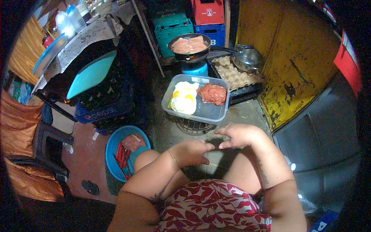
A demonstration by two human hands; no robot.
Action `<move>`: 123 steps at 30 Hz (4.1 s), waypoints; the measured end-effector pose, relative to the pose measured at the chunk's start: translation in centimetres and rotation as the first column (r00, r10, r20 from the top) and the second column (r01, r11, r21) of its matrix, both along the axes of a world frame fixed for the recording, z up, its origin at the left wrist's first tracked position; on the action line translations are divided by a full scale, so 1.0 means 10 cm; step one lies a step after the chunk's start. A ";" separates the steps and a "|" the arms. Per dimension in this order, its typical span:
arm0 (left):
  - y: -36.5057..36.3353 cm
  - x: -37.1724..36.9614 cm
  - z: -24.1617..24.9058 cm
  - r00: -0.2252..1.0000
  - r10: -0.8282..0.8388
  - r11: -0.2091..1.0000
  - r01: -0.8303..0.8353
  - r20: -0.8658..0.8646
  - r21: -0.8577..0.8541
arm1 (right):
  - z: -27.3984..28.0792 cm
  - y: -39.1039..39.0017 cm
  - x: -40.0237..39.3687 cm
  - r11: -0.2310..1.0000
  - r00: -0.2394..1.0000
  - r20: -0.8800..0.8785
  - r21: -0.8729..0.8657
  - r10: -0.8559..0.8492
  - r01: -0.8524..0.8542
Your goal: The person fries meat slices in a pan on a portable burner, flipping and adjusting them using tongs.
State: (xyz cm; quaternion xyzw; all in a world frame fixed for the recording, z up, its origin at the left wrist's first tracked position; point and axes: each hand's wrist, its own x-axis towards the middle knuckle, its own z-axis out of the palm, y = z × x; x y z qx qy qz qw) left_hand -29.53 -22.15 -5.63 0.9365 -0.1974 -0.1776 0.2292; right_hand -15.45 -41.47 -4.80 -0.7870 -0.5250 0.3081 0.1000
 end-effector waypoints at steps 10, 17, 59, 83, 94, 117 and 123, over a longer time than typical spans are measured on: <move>0.01 0.00 0.02 1.000 -0.006 1.000 0.006 0.011 0.000 | -0.02 -0.02 0.01 1.000 1.000 0.001 0.021 0.005 -0.005; 0.00 0.01 -0.02 1.000 -0.021 1.000 0.021 0.011 -0.002 | -0.05 -0.03 0.02 1.000 1.000 0.006 0.023 0.004 -0.005; 0.00 0.00 -0.03 0.999 -0.032 0.998 0.034 0.035 -0.046 | 0.00 -0.04 0.00 1.000 1.000 0.030 0.007 -0.005 0.005; 2.08 -1.95 -1.16 0.235 0.883 0.093 -0.936 0.406 0.338 | -0.10 -0.07 0.06 1.000 1.000 0.002 -0.013 0.007 -0.007; 1.76 -2.52 -2.26 0.078 0.988 -0.013 -0.819 0.133 0.573 | -0.09 0.13 -0.05 0.988 1.000 -0.001 -0.156 0.008 -0.009; 2.36 -2.94 -3.05 -0.354 0.909 -0.414 -0.833 0.220 0.366 | -0.09 -0.09 0.02 0.994 0.999 0.011 -0.099 -0.043 0.044; 2.18 -3.04 -2.62 -0.335 0.929 -0.361 -0.912 0.154 0.194 | -0.06 -0.07 0.04 0.997 1.000 -0.010 -0.077 -0.016 0.015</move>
